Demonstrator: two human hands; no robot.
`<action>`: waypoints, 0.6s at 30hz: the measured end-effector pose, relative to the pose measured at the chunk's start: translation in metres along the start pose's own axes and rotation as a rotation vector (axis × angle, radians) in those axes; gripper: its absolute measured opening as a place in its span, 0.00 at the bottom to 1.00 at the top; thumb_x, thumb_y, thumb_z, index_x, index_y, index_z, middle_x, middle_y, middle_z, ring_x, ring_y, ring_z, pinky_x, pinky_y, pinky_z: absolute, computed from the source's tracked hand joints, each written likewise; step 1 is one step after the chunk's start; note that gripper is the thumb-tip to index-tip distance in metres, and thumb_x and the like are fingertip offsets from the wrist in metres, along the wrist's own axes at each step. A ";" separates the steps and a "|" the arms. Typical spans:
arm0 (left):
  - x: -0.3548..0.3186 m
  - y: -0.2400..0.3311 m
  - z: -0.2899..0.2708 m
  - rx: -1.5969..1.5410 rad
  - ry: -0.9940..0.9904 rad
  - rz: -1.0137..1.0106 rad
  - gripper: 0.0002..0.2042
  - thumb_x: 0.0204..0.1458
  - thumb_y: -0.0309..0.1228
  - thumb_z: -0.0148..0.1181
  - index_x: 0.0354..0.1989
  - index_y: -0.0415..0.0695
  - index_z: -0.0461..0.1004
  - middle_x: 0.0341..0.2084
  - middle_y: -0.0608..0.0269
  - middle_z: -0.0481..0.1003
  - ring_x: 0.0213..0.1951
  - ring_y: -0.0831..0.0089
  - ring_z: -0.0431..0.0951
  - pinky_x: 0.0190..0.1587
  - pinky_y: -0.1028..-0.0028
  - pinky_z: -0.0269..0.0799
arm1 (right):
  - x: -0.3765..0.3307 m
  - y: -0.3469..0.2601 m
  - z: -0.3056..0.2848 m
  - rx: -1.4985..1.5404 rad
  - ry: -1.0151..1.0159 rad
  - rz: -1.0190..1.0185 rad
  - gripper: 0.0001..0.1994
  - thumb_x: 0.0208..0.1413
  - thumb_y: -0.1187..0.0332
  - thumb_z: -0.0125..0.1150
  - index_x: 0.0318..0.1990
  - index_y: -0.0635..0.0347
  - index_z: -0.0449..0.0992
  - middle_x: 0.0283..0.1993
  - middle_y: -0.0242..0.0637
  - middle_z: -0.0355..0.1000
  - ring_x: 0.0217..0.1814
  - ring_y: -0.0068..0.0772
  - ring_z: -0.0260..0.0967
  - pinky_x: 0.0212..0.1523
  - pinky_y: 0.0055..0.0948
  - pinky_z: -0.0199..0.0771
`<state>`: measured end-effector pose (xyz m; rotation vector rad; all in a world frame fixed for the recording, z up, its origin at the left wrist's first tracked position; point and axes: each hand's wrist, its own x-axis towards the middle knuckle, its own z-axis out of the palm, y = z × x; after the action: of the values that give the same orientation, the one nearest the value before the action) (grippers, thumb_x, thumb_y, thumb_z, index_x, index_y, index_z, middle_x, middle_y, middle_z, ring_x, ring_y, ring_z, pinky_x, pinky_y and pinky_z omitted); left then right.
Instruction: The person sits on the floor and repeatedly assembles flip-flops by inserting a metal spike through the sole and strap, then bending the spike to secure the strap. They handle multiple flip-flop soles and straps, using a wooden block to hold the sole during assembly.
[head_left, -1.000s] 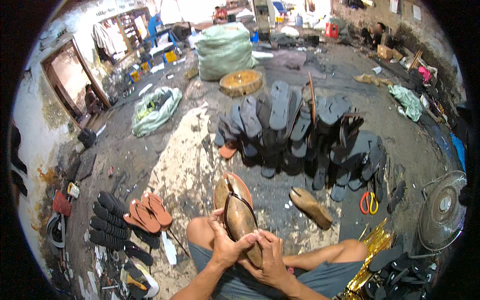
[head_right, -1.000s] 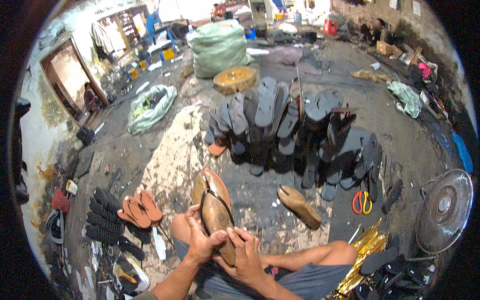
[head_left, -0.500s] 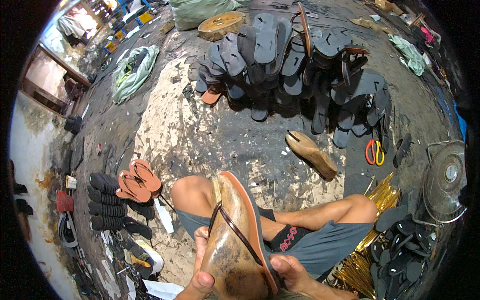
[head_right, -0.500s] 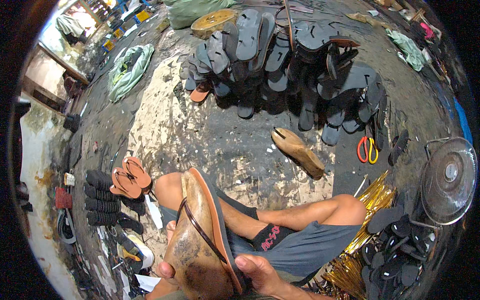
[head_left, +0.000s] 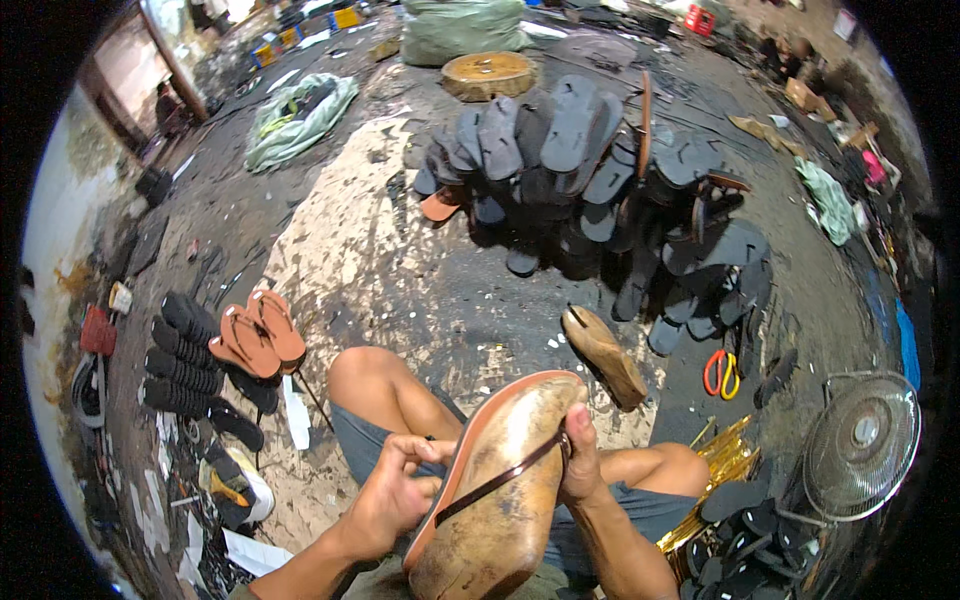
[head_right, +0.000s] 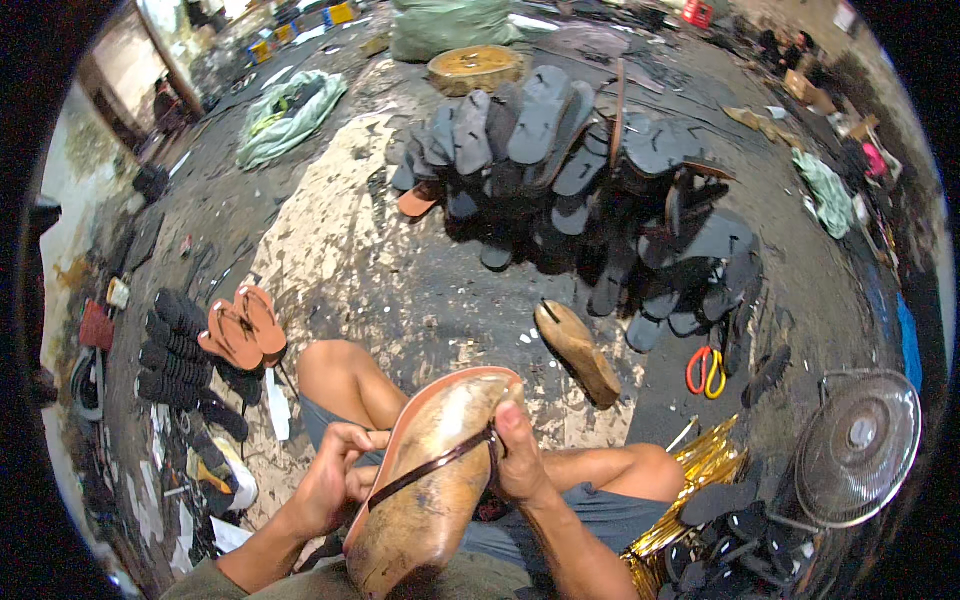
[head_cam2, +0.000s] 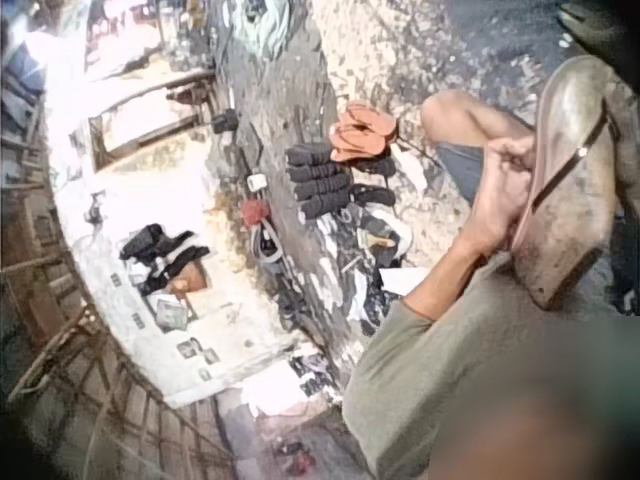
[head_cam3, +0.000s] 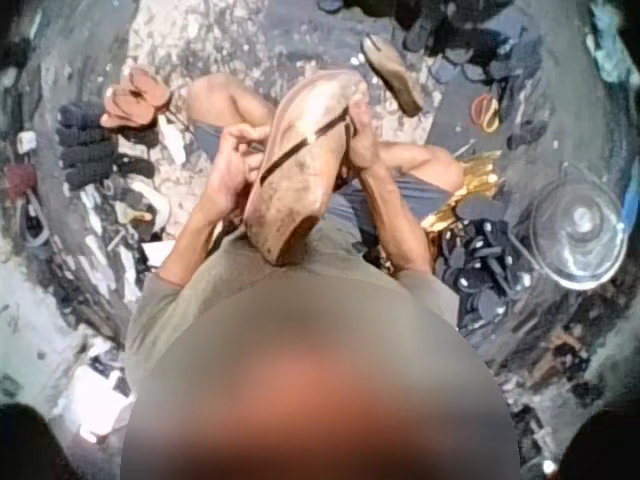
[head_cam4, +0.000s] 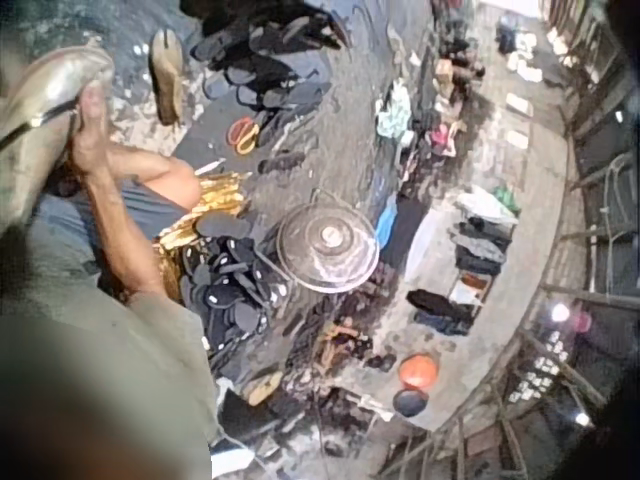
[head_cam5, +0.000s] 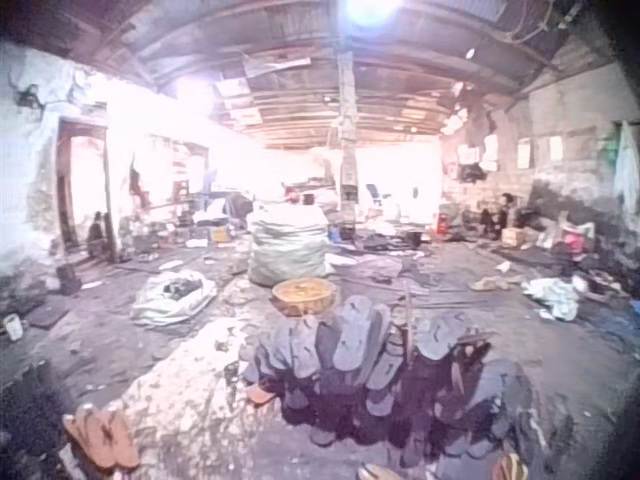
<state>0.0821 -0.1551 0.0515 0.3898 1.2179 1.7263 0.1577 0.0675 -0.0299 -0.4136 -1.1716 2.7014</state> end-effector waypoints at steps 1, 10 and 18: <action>0.000 -0.007 -0.005 -0.101 0.137 -0.058 0.28 0.65 0.52 0.54 0.61 0.41 0.60 0.62 0.49 0.65 0.60 0.66 0.71 0.58 0.67 0.71 | -0.001 0.007 0.001 0.096 -0.029 0.028 0.33 0.67 0.41 0.47 0.63 0.64 0.66 0.55 0.43 0.74 0.55 0.36 0.75 0.59 0.38 0.76; -0.049 -0.054 -0.003 -0.352 0.289 -0.249 0.23 0.71 0.46 0.46 0.52 0.36 0.77 0.41 0.61 0.81 0.40 0.80 0.79 0.44 0.76 0.74 | 0.012 0.018 0.004 0.265 -0.017 0.066 0.36 0.64 0.36 0.48 0.60 0.64 0.70 0.53 0.43 0.77 0.51 0.35 0.78 0.53 0.37 0.81; -0.066 -0.026 0.003 -0.250 0.510 -0.495 0.15 0.70 0.38 0.50 0.43 0.38 0.77 0.30 0.68 0.77 0.31 0.80 0.75 0.37 0.74 0.73 | 0.012 0.002 0.025 0.185 -0.019 0.109 0.37 0.60 0.36 0.52 0.60 0.64 0.70 0.53 0.45 0.77 0.51 0.38 0.78 0.53 0.38 0.82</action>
<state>0.1298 -0.2072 0.0473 -0.4969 1.2875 1.5474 0.1379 0.0524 -0.0168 -0.4374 -0.9180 2.8811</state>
